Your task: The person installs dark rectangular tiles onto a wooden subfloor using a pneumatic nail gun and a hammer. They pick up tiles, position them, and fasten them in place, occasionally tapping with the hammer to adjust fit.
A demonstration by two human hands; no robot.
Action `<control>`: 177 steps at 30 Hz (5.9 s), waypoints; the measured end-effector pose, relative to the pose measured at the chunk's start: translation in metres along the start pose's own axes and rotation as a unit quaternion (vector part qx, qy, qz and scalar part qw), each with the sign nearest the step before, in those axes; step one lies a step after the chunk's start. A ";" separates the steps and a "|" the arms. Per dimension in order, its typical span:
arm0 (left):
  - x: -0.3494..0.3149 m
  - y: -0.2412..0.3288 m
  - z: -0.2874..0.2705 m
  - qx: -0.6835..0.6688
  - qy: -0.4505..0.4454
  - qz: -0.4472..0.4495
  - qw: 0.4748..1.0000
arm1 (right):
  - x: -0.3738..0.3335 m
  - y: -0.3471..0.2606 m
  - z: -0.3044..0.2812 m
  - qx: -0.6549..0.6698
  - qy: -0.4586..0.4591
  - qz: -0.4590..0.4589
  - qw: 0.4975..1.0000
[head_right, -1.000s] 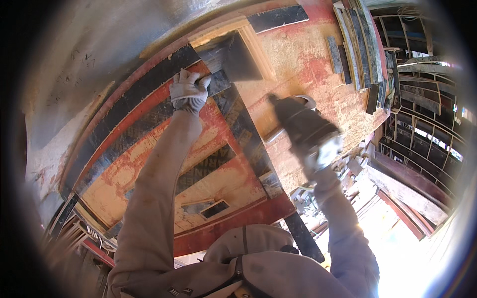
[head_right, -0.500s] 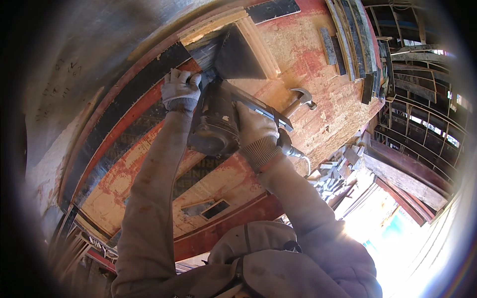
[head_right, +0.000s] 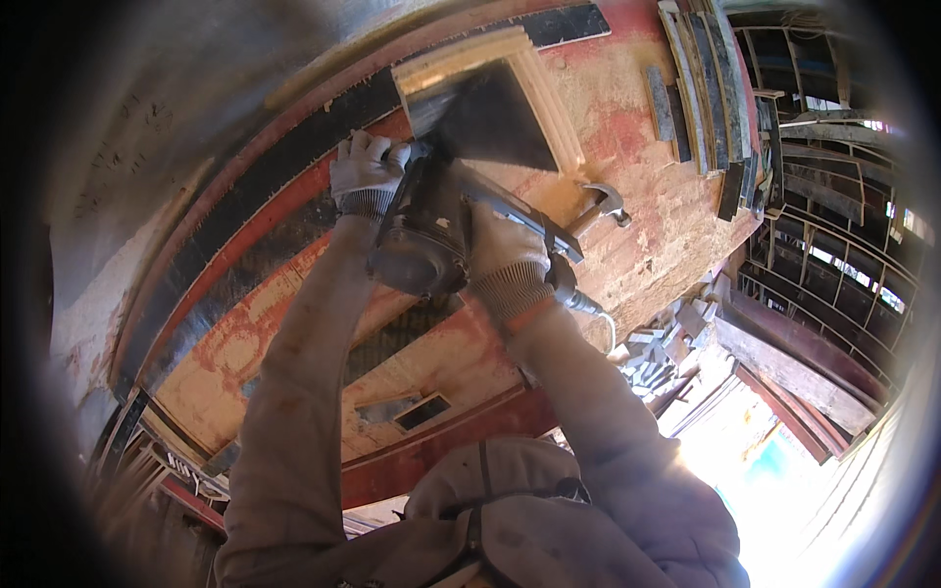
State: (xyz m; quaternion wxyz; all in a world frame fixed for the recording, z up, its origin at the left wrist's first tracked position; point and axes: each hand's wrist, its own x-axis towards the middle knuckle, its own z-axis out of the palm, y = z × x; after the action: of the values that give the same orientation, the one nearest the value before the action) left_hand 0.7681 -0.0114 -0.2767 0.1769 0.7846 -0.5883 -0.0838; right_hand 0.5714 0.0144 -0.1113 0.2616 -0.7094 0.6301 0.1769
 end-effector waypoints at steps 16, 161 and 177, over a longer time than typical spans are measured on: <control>0.001 0.001 0.001 -0.048 0.080 0.039 0.995 | -0.008 0.008 -0.009 0.018 -0.028 -0.052 0.998; -0.089 -0.091 -0.045 -0.068 0.090 0.126 0.986 | -0.128 0.022 0.013 0.713 -0.115 0.177 0.669; -0.493 -0.088 -0.134 -0.014 -0.414 -0.175 0.893 | -0.159 0.049 0.004 0.737 -0.020 0.140 0.661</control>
State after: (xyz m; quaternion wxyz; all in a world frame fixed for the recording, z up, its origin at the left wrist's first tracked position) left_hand 0.7478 0.5035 -0.2242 -0.0890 0.7666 -0.4598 -0.4393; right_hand 0.5002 0.1407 -0.0295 0.6839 -0.1843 0.6407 -0.2964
